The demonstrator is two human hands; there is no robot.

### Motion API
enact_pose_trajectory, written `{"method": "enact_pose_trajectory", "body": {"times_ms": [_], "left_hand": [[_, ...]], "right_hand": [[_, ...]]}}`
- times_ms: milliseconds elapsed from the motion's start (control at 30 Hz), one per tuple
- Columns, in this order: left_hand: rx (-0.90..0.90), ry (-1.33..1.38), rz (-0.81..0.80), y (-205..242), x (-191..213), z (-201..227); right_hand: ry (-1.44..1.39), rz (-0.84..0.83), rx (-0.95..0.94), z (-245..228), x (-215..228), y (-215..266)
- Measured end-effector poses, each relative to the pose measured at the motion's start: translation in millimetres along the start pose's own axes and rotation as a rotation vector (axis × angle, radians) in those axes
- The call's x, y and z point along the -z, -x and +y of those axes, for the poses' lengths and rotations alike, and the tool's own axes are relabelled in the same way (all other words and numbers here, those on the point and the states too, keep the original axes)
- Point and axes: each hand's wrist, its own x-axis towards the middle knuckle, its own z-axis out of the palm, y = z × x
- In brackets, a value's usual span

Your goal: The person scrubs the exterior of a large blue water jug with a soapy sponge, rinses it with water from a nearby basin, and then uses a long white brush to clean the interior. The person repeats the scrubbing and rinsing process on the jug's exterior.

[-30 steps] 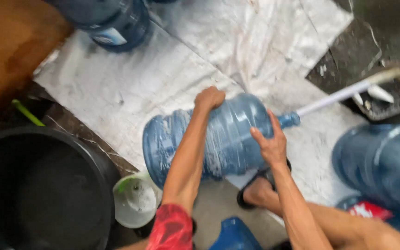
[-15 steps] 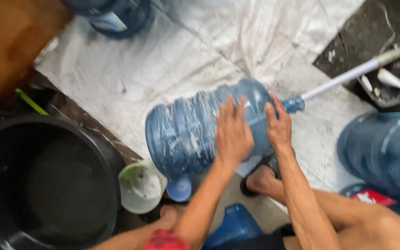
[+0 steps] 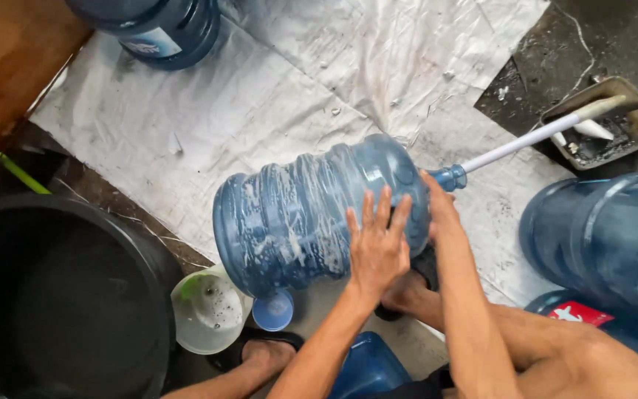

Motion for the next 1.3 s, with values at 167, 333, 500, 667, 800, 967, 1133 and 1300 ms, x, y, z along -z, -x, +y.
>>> {"method": "enact_pose_trajectory", "body": {"times_ms": [167, 333, 500, 667, 800, 967, 1133, 1300], "left_hand": [[-0.117, 0.010, 0.109, 39.9, -11.9, -1.8], [0.046, 0.039, 0.146, -18.6, 33.9, 6.1], [0.432, 0.358, -0.658, -124.2, -174.3, -144.3], [0.159, 0.428, -0.028, -29.6, 103.0, 16.8], [0.024, 0.116, 0.132, 86.5, 53.4, 26.1], [0.241, 0.664, 0.169, -21.2, 91.7, -32.5], [0.289, 0.755, -0.212, -84.0, 48.8, -104.7], [0.343, 0.821, -0.193, -89.2, 50.8, -142.8]], "right_hand": [[-0.620, -0.259, 0.215, 33.1, 20.7, -96.6], [-0.674, -0.345, 0.329, 16.6, 46.8, -43.2], [-0.794, -0.410, 0.469, -10.9, 80.5, 33.4], [-0.549, -0.158, 0.515, -29.8, 71.4, 44.4], [-0.591, -0.068, 0.411, -54.5, 37.8, 87.0], [-0.438, 0.121, 0.462, -53.0, 58.6, 69.8], [-0.511, 0.052, 0.609, -64.1, 51.7, 193.7], [-0.212, -0.554, 1.193, -41.9, 45.5, 218.1]]}}
